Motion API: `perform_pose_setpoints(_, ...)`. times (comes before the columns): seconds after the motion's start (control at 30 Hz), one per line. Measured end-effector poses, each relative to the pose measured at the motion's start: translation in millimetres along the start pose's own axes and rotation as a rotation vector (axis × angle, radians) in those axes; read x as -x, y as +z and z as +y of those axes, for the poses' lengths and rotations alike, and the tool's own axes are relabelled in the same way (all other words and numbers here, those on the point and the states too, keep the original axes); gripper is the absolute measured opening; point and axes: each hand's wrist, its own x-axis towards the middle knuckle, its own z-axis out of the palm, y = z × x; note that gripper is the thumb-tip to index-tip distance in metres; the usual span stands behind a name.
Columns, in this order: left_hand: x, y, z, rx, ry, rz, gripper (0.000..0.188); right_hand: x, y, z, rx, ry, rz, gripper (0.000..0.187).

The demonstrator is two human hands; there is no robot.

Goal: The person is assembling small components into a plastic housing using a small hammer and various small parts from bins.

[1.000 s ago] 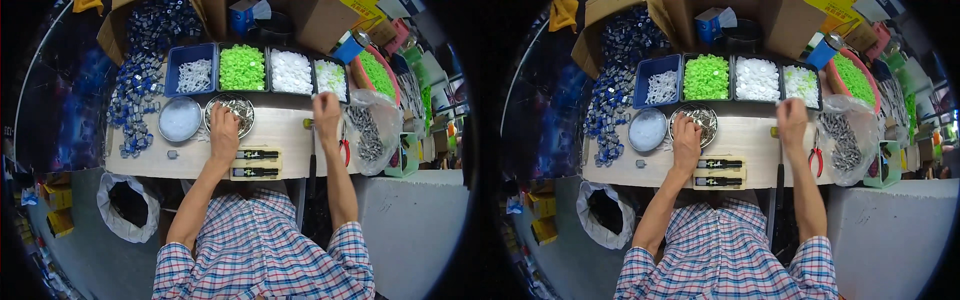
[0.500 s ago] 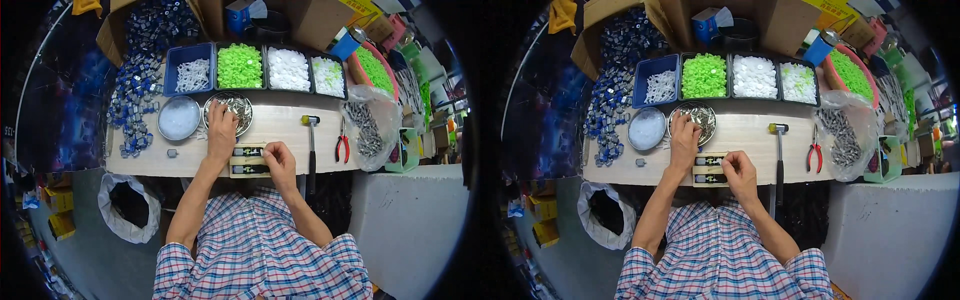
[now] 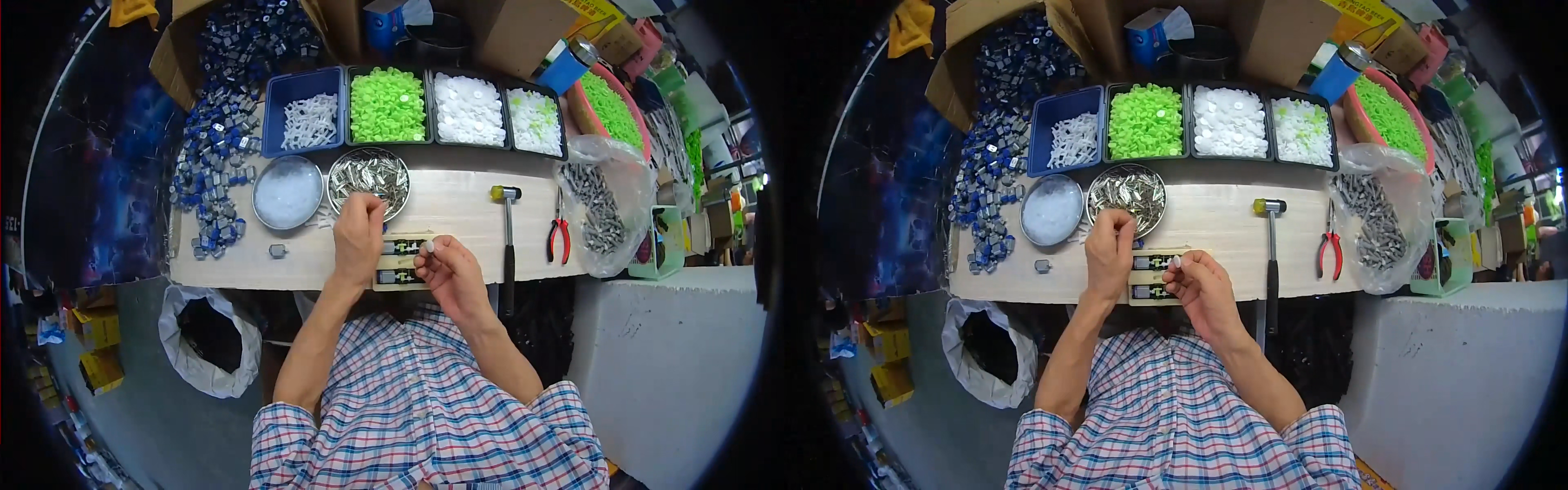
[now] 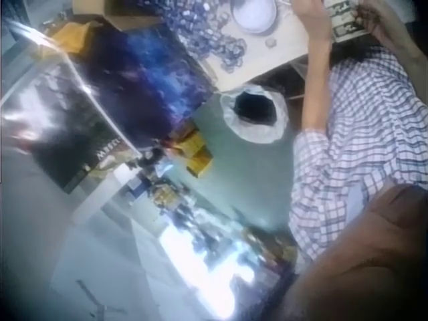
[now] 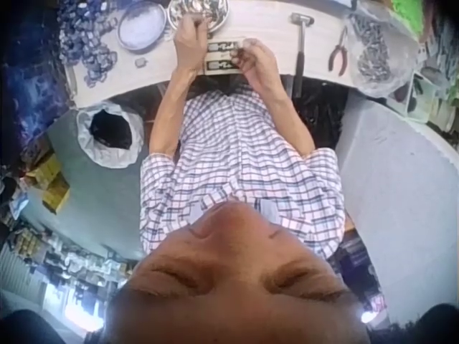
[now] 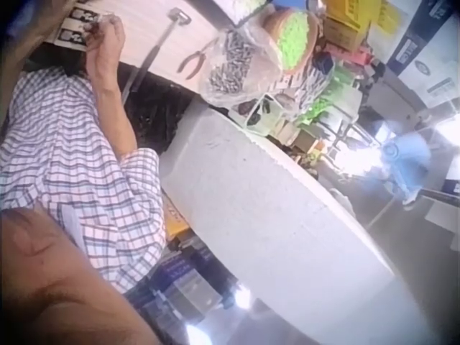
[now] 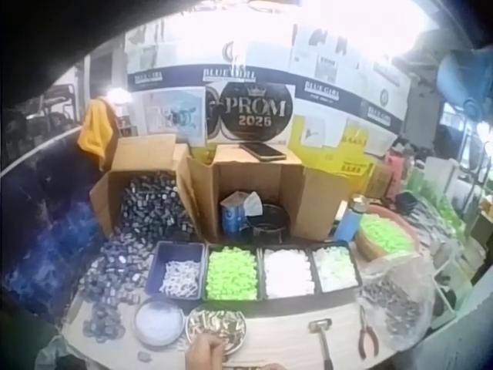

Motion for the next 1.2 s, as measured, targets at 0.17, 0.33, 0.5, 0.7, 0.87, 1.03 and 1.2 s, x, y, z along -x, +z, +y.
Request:
perform_pose_setpoints(0.17, 43, -6, 40, 0.324, -0.308, -0.106, 0.007, 6, 2, 7, 0.036, -0.048, 0.019, 0.007)
perform_pose_setpoints(0.33, 65, -7, 52, 0.719, -0.495, -0.085, 0.02, 14, -2, 14, 0.089, -0.094, -0.005, 0.005)
perform_pose_setpoints(0.5, 69, -9, 49, 0.712, -0.5, -0.155, 0.028, 16, -4, 16, 0.134, -0.094, -0.048, 0.007)
perform_pose_setpoints(0.7, 72, -11, 48, 0.674, -0.468, -0.163, 0.028, 19, 1, 16, 0.146, -0.1, -0.037, 0.006)
perform_pose_setpoints(0.87, 69, -19, 53, 0.593, -0.425, -0.19, 0.027, 17, -3, 14, 0.324, -0.143, -0.049, 0.006)
perform_pose_setpoints(1.03, 63, -26, 55, 0.335, -0.207, -0.251, 0.024, 17, -6, -1, 0.776, -0.248, -0.064, 0.012)
perform_pose_setpoints(1.2, 75, -20, 42, 0.591, -0.443, -0.31, 0.023, 17, -11, 0, 0.938, -0.219, -0.047, 0.011)
